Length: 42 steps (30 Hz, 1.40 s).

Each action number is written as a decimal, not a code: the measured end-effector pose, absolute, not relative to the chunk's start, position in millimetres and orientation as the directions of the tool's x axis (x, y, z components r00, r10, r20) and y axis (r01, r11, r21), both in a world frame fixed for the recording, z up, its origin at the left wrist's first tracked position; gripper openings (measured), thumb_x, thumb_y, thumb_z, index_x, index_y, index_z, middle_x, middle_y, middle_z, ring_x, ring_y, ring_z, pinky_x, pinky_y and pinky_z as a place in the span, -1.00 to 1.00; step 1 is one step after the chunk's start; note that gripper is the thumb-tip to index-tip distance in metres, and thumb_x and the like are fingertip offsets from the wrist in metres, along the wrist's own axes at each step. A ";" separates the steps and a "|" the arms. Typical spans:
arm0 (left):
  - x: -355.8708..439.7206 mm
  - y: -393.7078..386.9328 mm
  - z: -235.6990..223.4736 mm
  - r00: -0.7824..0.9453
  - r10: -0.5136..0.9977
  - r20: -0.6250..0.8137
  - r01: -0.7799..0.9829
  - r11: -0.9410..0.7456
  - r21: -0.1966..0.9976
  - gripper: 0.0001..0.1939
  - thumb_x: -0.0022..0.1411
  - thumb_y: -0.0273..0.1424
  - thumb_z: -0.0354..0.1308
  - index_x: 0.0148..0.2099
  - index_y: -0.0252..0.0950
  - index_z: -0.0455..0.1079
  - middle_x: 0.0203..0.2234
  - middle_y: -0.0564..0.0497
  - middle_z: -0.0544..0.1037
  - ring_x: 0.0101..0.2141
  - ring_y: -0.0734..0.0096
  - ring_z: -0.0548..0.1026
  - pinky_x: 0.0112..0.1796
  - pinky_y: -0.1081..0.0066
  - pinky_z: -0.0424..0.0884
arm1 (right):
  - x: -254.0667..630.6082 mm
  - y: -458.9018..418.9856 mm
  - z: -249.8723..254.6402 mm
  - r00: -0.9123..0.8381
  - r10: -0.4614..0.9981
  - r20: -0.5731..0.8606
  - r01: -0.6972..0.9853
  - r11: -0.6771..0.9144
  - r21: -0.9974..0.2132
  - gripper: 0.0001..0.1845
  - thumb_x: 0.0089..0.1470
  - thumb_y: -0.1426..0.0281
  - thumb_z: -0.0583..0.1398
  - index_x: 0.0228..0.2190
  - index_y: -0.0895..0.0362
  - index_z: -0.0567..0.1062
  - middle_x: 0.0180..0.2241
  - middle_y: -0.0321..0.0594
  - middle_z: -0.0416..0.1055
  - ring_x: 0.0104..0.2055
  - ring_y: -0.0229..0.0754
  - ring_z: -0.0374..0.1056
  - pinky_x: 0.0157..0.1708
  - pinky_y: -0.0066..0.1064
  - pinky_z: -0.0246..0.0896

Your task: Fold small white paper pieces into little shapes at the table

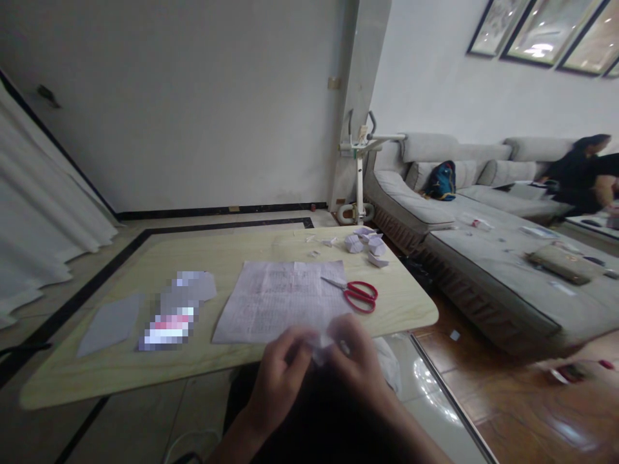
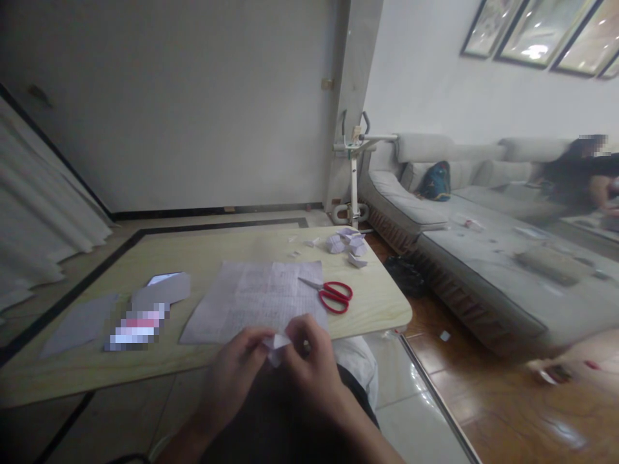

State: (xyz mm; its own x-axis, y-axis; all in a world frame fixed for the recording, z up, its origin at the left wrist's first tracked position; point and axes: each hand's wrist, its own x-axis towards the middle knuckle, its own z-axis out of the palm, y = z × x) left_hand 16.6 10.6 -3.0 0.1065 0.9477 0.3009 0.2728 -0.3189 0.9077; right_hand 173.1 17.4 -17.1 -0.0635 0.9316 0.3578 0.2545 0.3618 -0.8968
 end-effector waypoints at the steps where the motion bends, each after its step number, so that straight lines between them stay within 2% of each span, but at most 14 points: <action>1: 16.1 10.7 -3.7 0.101 0.949 0.297 0.264 -0.314 0.912 -0.82 0.27 -0.44 0.04 -0.22 -0.26 0.49 -0.42 0.03 0.62 -0.43 0.40 0.57 -0.40 0.51 0.50 | 174.4 17.5 -15.5 -0.073 0.930 0.360 0.262 0.366 -0.893 -0.88 -0.09 0.53 0.12 -0.46 0.09 0.29 -0.51 -0.37 0.19 -0.46 -0.25 0.12 -0.49 -0.47 0.10; 6: 13.8 9.5 -6.3 0.096 0.955 0.282 0.239 -0.297 0.925 -0.80 0.28 -0.42 0.05 -0.21 -0.25 0.52 -0.42 0.03 0.63 -0.43 0.39 0.57 -0.40 0.49 0.50 | 179.6 16.5 -7.1 -0.164 0.921 0.353 0.256 0.385 -0.886 -0.94 0.01 0.49 0.13 -0.44 0.10 0.37 -0.49 -0.34 0.28 -0.44 -0.24 0.19 -0.45 -0.45 0.13; 10: 12.1 8.7 -6.6 0.098 0.947 0.306 0.238 -0.321 0.917 -0.80 0.28 -0.43 0.05 -0.21 -0.25 0.52 -0.44 0.05 0.63 -0.45 0.41 0.57 -0.42 0.50 0.50 | 182.6 15.7 -3.4 -0.204 0.920 0.335 0.246 0.379 -0.892 -0.89 0.03 0.45 0.15 -0.34 0.11 0.46 -0.41 -0.28 0.39 -0.37 -0.19 0.28 -0.35 -0.40 0.20; 14: 10.5 10.5 -9.0 0.068 0.928 0.367 0.278 -0.371 0.886 -0.79 0.26 -0.49 0.05 -0.21 -0.25 0.53 -0.38 0.04 0.65 -0.37 0.39 0.60 -0.36 0.51 0.51 | 183.3 14.9 -1.8 -0.234 0.924 0.304 0.143 0.342 -0.929 -0.85 0.04 0.39 0.18 -0.29 0.09 0.49 -0.37 -0.26 0.44 -0.30 -0.14 0.34 -0.29 -0.37 0.23; 19: 8.1 11.4 -10.9 0.093 0.895 0.437 0.351 -0.440 0.826 -0.76 0.26 -0.53 0.05 -0.17 -0.24 0.54 -0.30 0.02 0.67 -0.26 0.37 0.61 -0.21 0.47 0.51 | 178.4 15.5 -6.0 -0.145 0.963 0.229 0.059 0.239 -0.969 -0.89 0.06 0.35 0.23 -0.32 0.09 0.49 -0.37 -0.28 0.44 -0.32 -0.17 0.35 -0.31 -0.40 0.25; 23: 7.6 9.4 -10.3 0.146 0.887 0.438 0.338 -0.461 0.821 -0.76 0.26 -0.51 0.07 -0.10 -0.24 0.52 -0.22 -0.02 0.66 -0.19 0.33 0.60 -0.15 0.43 0.50 | 175.5 17.4 -10.7 -0.041 0.980 0.194 0.047 0.196 -0.979 -0.81 0.02 0.33 0.26 -0.28 0.10 0.45 -0.33 -0.25 0.42 -0.30 -0.16 0.35 -0.31 -0.38 0.27; 28: 12.8 9.5 -10.9 0.139 0.933 0.333 0.273 -0.359 0.892 -0.79 0.26 -0.43 0.12 -0.06 -0.21 0.47 -0.26 0.02 0.64 -0.28 0.37 0.60 -0.25 0.48 0.53 | 173.9 16.6 -12.7 0.008 0.961 0.277 0.174 0.271 -0.947 -0.85 0.06 0.35 0.21 -0.26 0.10 0.46 -0.33 -0.23 0.43 -0.29 -0.14 0.36 -0.26 -0.33 0.29; 33: 15.5 11.8 -17.1 0.087 0.955 0.285 0.244 -0.298 0.923 -0.83 0.29 -0.40 0.10 -0.10 -0.20 0.46 -0.25 0.02 0.63 -0.23 0.36 0.59 -0.20 0.45 0.51 | 172.7 16.7 -12.7 0.001 0.952 0.306 0.188 0.301 -0.935 -0.77 0.02 0.39 0.24 -0.21 0.10 0.45 -0.28 -0.22 0.45 -0.30 -0.17 0.38 -0.27 -0.36 0.33; 37: 15.2 13.1 -22.8 0.033 0.971 0.238 0.215 -0.239 0.947 -0.82 0.31 -0.33 0.09 -0.05 -0.20 0.36 -0.19 0.01 0.59 -0.23 0.37 0.57 -0.20 0.43 0.49 | 171.7 17.7 -10.4 -0.034 0.939 0.344 0.229 0.342 -0.911 -0.89 0.04 0.43 0.21 -0.31 0.12 0.46 -0.38 -0.25 0.44 -0.34 -0.19 0.38 -0.32 -0.40 0.32; 40: 15.3 13.9 -23.1 -0.011 0.980 0.198 0.276 -0.188 0.943 -0.83 0.28 -0.25 0.13 -0.19 -0.24 0.33 -0.36 0.04 0.56 -0.34 0.37 0.55 -0.32 0.46 0.47 | 171.2 17.6 -11.5 -0.022 0.895 0.445 0.283 0.432 -0.856 -0.92 0.03 0.48 0.19 -0.34 0.13 0.46 -0.42 -0.26 0.43 -0.38 -0.21 0.35 -0.36 -0.42 0.30; 42: 15.2 14.6 -21.3 0.023 0.983 0.184 0.353 -0.180 0.918 -0.77 0.29 -0.21 0.11 -0.33 -0.26 0.33 -0.50 0.08 0.51 -0.44 0.39 0.50 -0.42 0.48 0.41 | 171.0 17.2 -13.8 -0.025 0.863 0.504 0.308 0.487 -0.817 -0.88 0.03 0.51 0.19 -0.32 0.12 0.45 -0.43 -0.27 0.43 -0.39 -0.21 0.35 -0.36 -0.42 0.30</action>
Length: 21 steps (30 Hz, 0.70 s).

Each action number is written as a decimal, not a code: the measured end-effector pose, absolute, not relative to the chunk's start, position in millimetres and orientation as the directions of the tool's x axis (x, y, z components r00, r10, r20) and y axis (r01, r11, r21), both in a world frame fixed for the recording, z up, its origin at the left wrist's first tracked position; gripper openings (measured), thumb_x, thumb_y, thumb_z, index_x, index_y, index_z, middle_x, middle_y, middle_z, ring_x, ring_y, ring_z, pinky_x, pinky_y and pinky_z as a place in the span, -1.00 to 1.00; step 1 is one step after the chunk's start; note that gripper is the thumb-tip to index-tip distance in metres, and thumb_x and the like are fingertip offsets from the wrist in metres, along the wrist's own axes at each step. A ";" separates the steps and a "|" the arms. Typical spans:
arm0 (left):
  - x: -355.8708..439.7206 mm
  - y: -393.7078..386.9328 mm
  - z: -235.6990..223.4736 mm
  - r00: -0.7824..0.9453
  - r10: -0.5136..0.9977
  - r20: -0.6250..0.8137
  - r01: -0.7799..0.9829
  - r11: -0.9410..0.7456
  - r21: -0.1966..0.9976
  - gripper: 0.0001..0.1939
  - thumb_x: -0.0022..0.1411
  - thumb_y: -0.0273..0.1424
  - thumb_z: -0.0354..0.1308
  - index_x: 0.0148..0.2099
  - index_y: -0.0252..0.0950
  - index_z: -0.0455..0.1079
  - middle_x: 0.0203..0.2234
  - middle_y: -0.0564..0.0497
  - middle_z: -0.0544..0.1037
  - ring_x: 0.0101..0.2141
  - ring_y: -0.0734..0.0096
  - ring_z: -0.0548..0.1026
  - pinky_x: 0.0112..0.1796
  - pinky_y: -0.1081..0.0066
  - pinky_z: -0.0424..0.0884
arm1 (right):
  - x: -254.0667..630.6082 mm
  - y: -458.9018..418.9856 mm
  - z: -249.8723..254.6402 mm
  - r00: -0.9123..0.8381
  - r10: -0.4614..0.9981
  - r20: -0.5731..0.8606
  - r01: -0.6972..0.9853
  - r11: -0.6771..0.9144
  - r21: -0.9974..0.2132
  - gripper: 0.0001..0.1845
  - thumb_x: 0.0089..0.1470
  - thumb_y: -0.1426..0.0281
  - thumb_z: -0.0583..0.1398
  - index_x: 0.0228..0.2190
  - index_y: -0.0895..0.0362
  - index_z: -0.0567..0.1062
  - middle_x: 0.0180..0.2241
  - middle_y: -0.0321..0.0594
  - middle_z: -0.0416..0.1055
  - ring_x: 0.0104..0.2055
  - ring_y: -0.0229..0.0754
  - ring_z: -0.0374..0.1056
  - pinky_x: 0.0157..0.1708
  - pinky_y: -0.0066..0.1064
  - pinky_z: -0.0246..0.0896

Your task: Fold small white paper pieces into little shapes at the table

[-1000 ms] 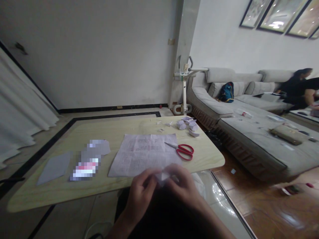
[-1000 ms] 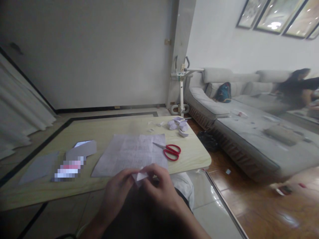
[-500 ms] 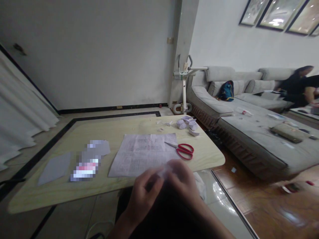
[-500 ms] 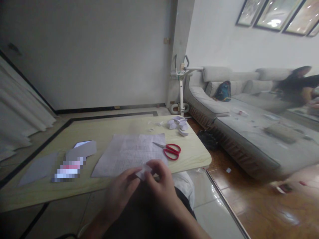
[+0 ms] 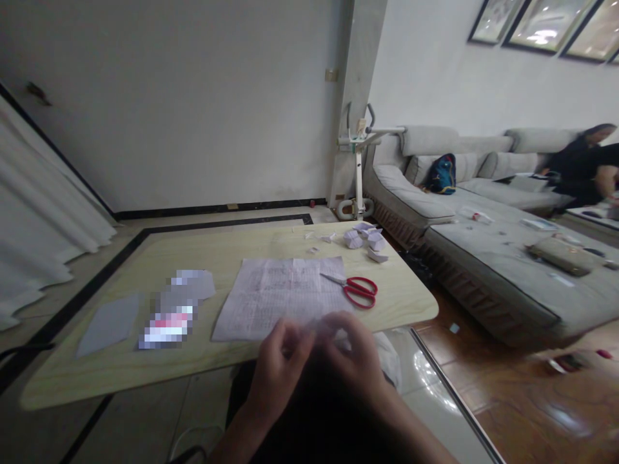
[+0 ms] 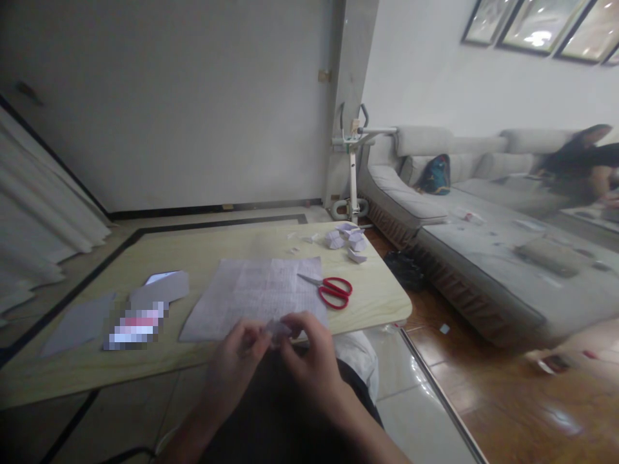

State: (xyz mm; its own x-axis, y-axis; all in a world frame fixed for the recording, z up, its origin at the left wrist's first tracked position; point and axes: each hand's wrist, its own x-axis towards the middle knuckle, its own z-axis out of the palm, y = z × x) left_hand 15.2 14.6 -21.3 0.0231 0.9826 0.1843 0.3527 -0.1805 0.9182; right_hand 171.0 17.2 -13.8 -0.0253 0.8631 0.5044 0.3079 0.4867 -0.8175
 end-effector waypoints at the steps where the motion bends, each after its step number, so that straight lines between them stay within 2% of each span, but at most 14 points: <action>1: 15.0 15.0 -20.1 0.045 0.982 0.183 0.385 -0.186 0.904 -0.74 0.30 -0.20 0.09 -0.37 -0.26 0.33 -0.54 0.09 0.48 -0.47 0.40 0.48 -0.45 0.48 0.38 | 170.9 17.0 -15.0 -0.025 0.847 0.530 0.321 0.509 -0.798 -0.86 0.03 0.52 0.19 -0.31 0.11 0.45 -0.42 -0.28 0.43 -0.39 -0.21 0.34 -0.36 -0.42 0.30; 9: 14.2 15.4 -11.9 0.114 0.961 0.250 0.498 -0.273 0.823 -0.70 0.33 -0.24 0.05 -0.40 -0.27 0.41 -0.50 0.05 0.51 -0.43 0.37 0.48 -0.40 0.45 0.34 | 170.5 17.2 -17.6 -0.062 0.744 0.665 0.394 0.631 -0.669 -0.83 0.07 0.57 0.19 -0.29 0.09 0.43 -0.40 -0.26 0.44 -0.39 -0.22 0.36 -0.37 -0.43 0.30; 15: 17.0 14.6 -13.1 0.093 0.972 0.217 0.544 -0.233 0.806 -0.79 0.29 -0.33 0.08 -0.35 -0.25 0.47 -0.53 0.06 0.58 -0.50 0.35 0.54 -0.47 0.47 0.34 | 170.8 18.3 -19.2 -0.100 0.742 0.663 0.396 0.641 -0.658 -0.84 0.10 0.55 0.20 -0.27 0.08 0.43 -0.40 -0.26 0.42 -0.39 -0.22 0.33 -0.39 -0.44 0.30; 21: 15.8 15.7 -15.6 0.107 0.949 0.298 0.572 -0.304 0.762 -0.80 0.27 -0.40 0.06 -0.39 -0.25 0.43 -0.55 0.07 0.55 -0.51 0.36 0.52 -0.46 0.47 0.34 | 171.5 19.3 -18.6 -0.141 0.761 0.633 0.353 0.636 -0.686 -0.83 0.11 0.54 0.20 -0.25 0.08 0.43 -0.37 -0.26 0.40 -0.38 -0.23 0.32 -0.38 -0.44 0.30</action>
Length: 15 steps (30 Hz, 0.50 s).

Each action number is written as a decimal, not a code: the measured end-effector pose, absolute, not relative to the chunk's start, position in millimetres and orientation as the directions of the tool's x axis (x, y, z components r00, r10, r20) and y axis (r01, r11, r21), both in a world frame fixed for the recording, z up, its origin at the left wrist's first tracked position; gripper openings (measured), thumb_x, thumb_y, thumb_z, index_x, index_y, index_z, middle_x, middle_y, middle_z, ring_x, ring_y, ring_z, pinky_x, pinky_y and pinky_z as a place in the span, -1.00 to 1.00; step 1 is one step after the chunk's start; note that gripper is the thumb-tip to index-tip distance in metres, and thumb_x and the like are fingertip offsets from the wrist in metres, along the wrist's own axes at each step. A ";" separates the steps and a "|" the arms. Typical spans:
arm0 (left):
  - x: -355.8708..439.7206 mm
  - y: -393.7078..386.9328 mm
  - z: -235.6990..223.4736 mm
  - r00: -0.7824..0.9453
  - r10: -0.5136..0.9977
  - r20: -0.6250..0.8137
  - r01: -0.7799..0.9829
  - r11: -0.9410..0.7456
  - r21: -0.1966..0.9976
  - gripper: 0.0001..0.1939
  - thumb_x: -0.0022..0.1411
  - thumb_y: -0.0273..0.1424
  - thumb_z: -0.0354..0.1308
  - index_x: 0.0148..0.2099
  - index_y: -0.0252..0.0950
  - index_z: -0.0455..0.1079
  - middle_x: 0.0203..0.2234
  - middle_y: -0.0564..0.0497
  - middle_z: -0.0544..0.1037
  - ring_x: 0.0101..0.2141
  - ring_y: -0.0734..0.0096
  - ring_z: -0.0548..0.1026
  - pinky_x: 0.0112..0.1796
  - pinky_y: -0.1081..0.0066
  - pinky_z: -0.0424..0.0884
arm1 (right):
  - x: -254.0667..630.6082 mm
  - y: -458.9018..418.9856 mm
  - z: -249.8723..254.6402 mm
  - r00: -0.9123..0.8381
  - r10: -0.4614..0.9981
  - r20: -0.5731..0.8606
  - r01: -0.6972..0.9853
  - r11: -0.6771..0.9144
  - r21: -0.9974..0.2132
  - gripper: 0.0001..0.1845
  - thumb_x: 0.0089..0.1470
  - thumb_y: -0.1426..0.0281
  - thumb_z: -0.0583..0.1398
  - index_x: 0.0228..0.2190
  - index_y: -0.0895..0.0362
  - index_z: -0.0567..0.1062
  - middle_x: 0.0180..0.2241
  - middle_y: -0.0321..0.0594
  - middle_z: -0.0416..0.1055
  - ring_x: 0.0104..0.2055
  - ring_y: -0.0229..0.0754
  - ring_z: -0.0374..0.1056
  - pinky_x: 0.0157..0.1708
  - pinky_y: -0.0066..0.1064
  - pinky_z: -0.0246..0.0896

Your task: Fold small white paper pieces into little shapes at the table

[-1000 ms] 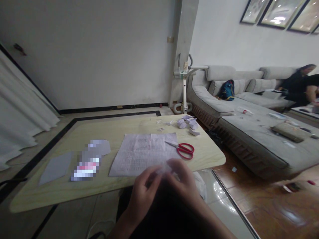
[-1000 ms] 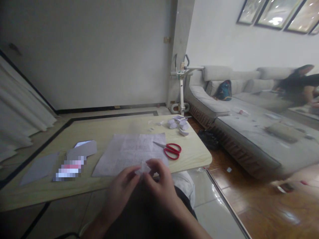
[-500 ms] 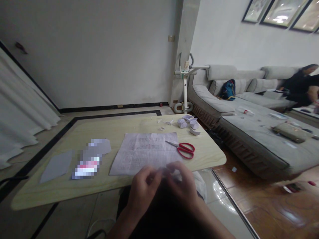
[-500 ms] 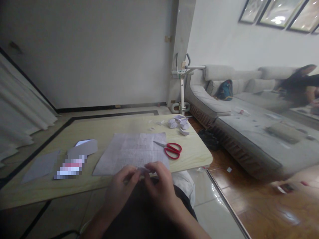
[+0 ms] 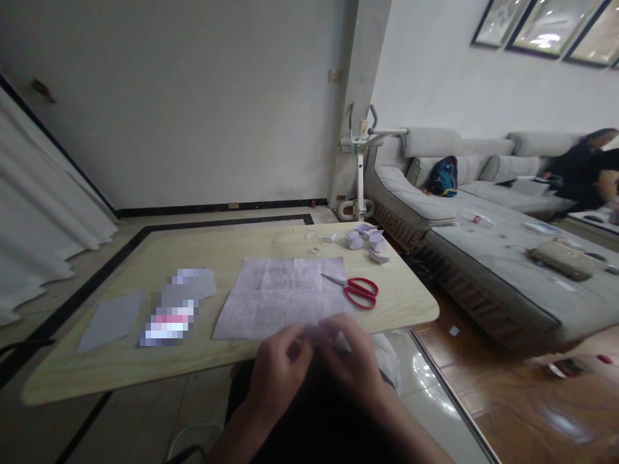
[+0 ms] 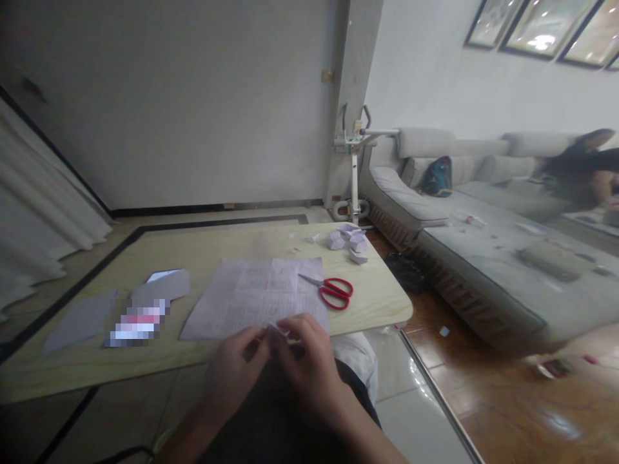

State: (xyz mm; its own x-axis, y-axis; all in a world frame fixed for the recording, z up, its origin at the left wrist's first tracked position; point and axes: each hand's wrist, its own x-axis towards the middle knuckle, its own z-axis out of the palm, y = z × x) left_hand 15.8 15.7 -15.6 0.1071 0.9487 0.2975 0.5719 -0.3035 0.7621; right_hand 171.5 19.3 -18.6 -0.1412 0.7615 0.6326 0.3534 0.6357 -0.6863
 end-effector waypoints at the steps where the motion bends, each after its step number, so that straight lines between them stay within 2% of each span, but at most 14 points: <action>1: 15.3 15.7 -15.8 0.117 0.943 0.311 0.577 -0.319 0.752 -0.80 0.27 -0.40 0.05 -0.40 -0.25 0.42 -0.56 0.07 0.54 -0.52 0.37 0.51 -0.47 0.48 0.33 | 171.9 19.8 -18.6 -0.140 0.764 0.629 0.351 0.633 -0.690 -0.81 0.09 0.55 0.20 -0.24 0.08 0.43 -0.36 -0.26 0.40 -0.36 -0.22 0.32 -0.36 -0.43 0.31; 5: 14.1 15.8 -16.4 0.150 0.926 0.346 0.607 -0.363 0.707 -0.79 0.27 -0.43 0.02 -0.43 -0.26 0.38 -0.58 0.08 0.50 -0.53 0.40 0.48 -0.49 0.49 0.30 | 173.2 22.6 -19.6 -0.158 0.780 0.605 0.359 0.617 -0.701 -0.75 0.05 0.57 0.21 -0.21 0.09 0.45 -0.33 -0.23 0.39 -0.32 -0.19 0.33 -0.31 -0.39 0.32; 9: 13.3 15.5 -16.2 0.167 0.927 0.335 0.630 -0.362 0.688 -0.76 0.30 -0.41 -0.01 -0.43 -0.26 0.36 -0.57 0.06 0.48 -0.52 0.39 0.47 -0.46 0.47 0.31 | 172.7 24.4 -20.5 -0.160 0.792 0.589 0.372 0.601 -0.707 -0.81 0.06 0.55 0.21 -0.25 0.09 0.44 -0.31 -0.21 0.39 -0.29 -0.18 0.34 -0.30 -0.36 0.34; 15: 12.8 15.1 -18.0 0.205 0.913 0.352 0.668 -0.393 0.632 -0.79 0.27 -0.44 0.01 -0.42 -0.24 0.36 -0.56 0.05 0.48 -0.50 0.36 0.46 -0.45 0.45 0.28 | 169.0 23.0 -22.1 -0.130 0.759 0.638 0.423 0.624 -0.657 -0.83 0.05 0.55 0.20 -0.29 0.09 0.42 -0.32 -0.19 0.39 -0.30 -0.16 0.35 -0.33 -0.34 0.34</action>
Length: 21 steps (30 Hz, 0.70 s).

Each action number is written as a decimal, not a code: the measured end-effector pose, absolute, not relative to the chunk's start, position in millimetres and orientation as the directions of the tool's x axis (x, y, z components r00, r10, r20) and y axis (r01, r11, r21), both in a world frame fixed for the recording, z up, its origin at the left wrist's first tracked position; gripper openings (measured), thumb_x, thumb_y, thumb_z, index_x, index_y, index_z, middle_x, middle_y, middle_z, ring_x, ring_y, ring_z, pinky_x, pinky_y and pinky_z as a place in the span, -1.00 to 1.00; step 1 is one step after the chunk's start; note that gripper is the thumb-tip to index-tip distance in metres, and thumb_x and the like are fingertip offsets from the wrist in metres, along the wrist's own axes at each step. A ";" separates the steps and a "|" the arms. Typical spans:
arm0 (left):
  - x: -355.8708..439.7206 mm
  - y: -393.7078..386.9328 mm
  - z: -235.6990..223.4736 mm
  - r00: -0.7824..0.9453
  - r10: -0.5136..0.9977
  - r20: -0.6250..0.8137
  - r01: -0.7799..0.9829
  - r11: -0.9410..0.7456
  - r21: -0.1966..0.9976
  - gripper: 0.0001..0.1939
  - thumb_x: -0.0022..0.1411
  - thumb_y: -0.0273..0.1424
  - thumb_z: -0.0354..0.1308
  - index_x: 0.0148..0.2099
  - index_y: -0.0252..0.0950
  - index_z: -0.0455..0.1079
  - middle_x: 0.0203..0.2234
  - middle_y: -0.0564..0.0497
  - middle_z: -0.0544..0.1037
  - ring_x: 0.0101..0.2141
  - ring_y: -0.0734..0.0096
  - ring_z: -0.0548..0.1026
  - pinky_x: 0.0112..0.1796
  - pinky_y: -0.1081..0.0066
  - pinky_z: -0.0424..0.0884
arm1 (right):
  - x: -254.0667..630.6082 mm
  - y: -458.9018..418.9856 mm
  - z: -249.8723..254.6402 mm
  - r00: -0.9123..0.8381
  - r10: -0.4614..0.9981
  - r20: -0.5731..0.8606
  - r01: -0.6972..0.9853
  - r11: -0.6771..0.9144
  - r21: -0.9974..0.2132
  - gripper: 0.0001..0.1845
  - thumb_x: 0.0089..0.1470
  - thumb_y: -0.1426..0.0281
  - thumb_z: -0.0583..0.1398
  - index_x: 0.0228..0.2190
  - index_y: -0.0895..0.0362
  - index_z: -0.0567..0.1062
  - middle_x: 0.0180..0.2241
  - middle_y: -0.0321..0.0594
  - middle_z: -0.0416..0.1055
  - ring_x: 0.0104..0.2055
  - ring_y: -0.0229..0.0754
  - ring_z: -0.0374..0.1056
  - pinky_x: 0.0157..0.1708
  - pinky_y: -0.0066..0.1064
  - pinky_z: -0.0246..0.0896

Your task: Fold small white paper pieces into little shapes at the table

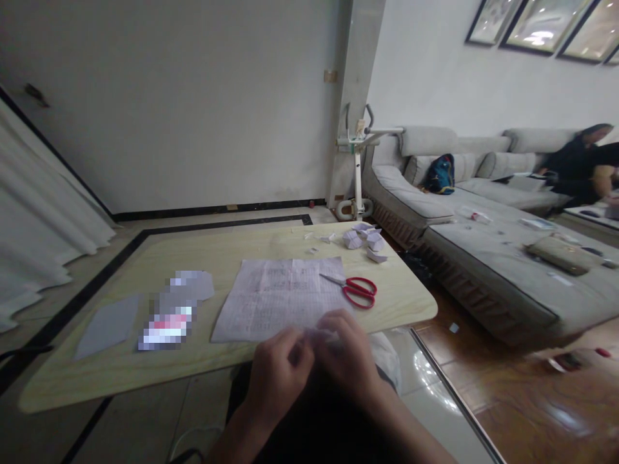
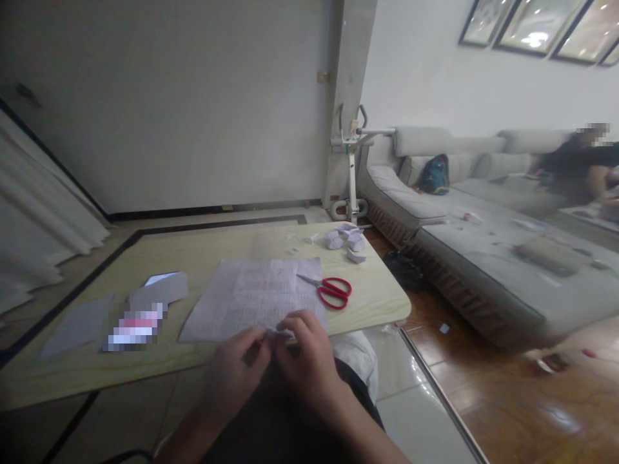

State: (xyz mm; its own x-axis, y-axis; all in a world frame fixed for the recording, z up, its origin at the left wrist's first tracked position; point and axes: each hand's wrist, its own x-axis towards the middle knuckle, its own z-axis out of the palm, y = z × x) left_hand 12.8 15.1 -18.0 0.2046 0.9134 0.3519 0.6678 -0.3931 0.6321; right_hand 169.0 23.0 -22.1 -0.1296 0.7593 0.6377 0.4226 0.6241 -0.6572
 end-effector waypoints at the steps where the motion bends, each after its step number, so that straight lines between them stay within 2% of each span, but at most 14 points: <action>1: 12.7 14.9 -18.2 0.209 0.913 0.351 0.666 -0.396 0.632 -0.80 0.26 -0.45 0.01 -0.41 -0.25 0.36 -0.55 0.05 0.48 -0.50 0.36 0.46 -0.45 0.45 0.29 | 168.3 22.6 -22.6 -0.122 0.754 0.646 0.432 0.626 -0.649 -0.83 0.05 0.56 0.20 -0.29 0.09 0.42 -0.32 -0.19 0.39 -0.30 -0.16 0.35 -0.34 -0.34 0.34; 10: 12.4 12.1 -18.0 0.195 0.914 0.354 0.612 -0.396 0.685 -0.81 0.26 -0.45 0.01 -0.41 -0.27 0.37 -0.55 0.05 0.49 -0.50 0.38 0.46 -0.45 0.45 0.31 | 166.5 20.7 -23.5 -0.102 0.710 0.697 0.471 0.652 -0.595 -0.85 0.05 0.55 0.19 -0.31 0.08 0.41 -0.36 -0.21 0.39 -0.37 -0.19 0.35 -0.42 -0.39 0.33; 15: 12.8 11.9 -21.0 0.136 0.929 0.345 0.505 -0.364 0.783 -0.76 0.33 -0.37 -0.02 -0.39 -0.25 0.36 -0.59 0.09 0.48 -0.54 0.41 0.46 -0.50 0.49 0.33 | 168.2 19.0 -18.2 -0.076 0.718 0.692 0.446 0.645 -0.621 -0.87 0.06 0.55 0.19 -0.33 0.09 0.41 -0.38 -0.22 0.37 -0.39 -0.19 0.33 -0.43 -0.38 0.32; 18: 11.8 11.4 -24.0 0.067 0.938 0.339 0.418 -0.335 0.844 -0.89 0.30 -0.36 0.05 -0.16 -0.25 0.35 -0.46 0.06 0.56 -0.48 0.40 0.53 -0.45 0.49 0.43 | 169.5 18.4 -15.7 -0.066 0.726 0.685 0.398 0.649 -0.649 -0.85 0.05 0.57 0.19 -0.34 0.09 0.40 -0.39 -0.24 0.36 -0.38 -0.19 0.32 -0.42 -0.39 0.30; 21: 10.4 10.7 -23.8 0.114 0.927 0.357 0.402 -0.371 0.837 -0.74 0.27 -0.39 0.13 0.01 -0.21 0.33 -0.29 0.01 0.60 -0.35 0.38 0.58 -0.32 0.45 0.49 | 170.6 18.1 -14.7 -0.077 0.750 0.657 0.345 0.638 -0.689 -0.84 0.03 0.57 0.18 -0.34 0.09 0.40 -0.39 -0.25 0.37 -0.36 -0.19 0.32 -0.39 -0.39 0.30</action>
